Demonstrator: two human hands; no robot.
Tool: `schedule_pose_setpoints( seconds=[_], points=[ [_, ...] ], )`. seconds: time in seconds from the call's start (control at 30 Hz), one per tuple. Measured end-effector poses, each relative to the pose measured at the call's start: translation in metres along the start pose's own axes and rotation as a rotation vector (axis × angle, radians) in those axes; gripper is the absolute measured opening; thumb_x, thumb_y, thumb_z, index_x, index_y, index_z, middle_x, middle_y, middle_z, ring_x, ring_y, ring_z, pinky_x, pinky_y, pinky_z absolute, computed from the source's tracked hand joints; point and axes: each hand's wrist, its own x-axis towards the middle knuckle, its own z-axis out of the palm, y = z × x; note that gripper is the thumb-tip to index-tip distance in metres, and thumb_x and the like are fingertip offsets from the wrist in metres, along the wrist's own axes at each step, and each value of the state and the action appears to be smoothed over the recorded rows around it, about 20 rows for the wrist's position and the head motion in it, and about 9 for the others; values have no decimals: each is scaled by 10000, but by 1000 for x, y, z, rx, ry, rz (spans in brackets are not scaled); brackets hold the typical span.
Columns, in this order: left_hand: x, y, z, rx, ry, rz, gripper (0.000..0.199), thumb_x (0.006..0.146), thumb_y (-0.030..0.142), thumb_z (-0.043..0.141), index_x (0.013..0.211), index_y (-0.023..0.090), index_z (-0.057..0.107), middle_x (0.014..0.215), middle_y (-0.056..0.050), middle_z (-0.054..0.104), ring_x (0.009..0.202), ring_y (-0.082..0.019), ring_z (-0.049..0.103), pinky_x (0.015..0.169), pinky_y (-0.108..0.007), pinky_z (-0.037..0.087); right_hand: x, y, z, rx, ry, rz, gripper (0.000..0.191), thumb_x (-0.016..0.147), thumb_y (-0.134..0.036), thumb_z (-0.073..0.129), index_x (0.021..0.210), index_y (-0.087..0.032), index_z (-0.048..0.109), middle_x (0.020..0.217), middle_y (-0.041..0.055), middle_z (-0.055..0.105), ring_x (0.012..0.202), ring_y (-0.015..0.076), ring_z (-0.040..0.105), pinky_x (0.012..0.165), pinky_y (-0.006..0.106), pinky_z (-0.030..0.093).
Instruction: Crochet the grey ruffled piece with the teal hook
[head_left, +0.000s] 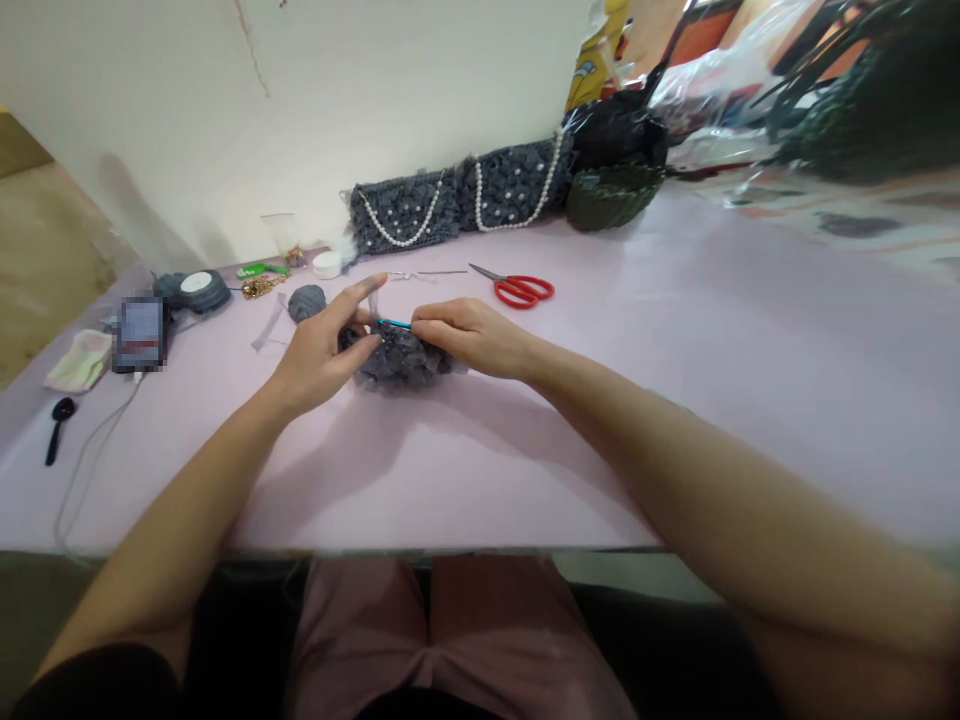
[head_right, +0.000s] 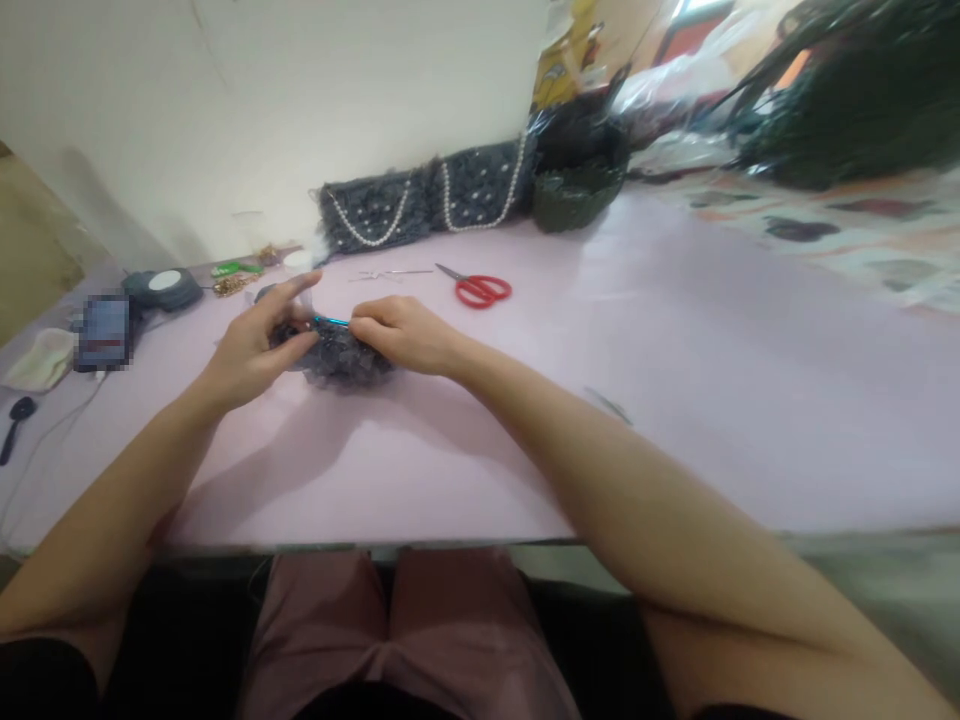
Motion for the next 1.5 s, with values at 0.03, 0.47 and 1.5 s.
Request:
schedule_pose_setpoints(
  seconds=[0.03, 0.47, 1.5],
  points=[
    [-1, -5, 5, -64, 35, 11, 622, 892, 246, 597, 1496, 193, 457, 977, -44, 721, 803, -140, 628, 814, -283, 529, 0, 0, 0, -1, -5, 3, 315, 915, -366, 402, 662, -186, 461, 624, -17, 444, 665, 129, 428, 674, 283, 317],
    [-13, -19, 14, -368, 80, 33, 854, 876, 368, 712, 1583, 313, 237, 983, -38, 711, 727, -131, 616, 639, -242, 519, -3, -7, 3, -40, -12, 74, 410, 935, -476, 481, 655, -178, 490, 601, -29, 440, 618, 105, 402, 619, 280, 276],
    [-17, -11, 33, -376, 358, -119, 515, 905, 386, 704, 1382, 291, 534, 790, 14, 653, 642, -118, 555, 653, -276, 486, -20, -20, 34, -638, 433, -436, 171, 989, -330, 514, 936, -191, 600, 840, 63, 627, 714, 175, 554, 620, 308, 434]
  ],
)
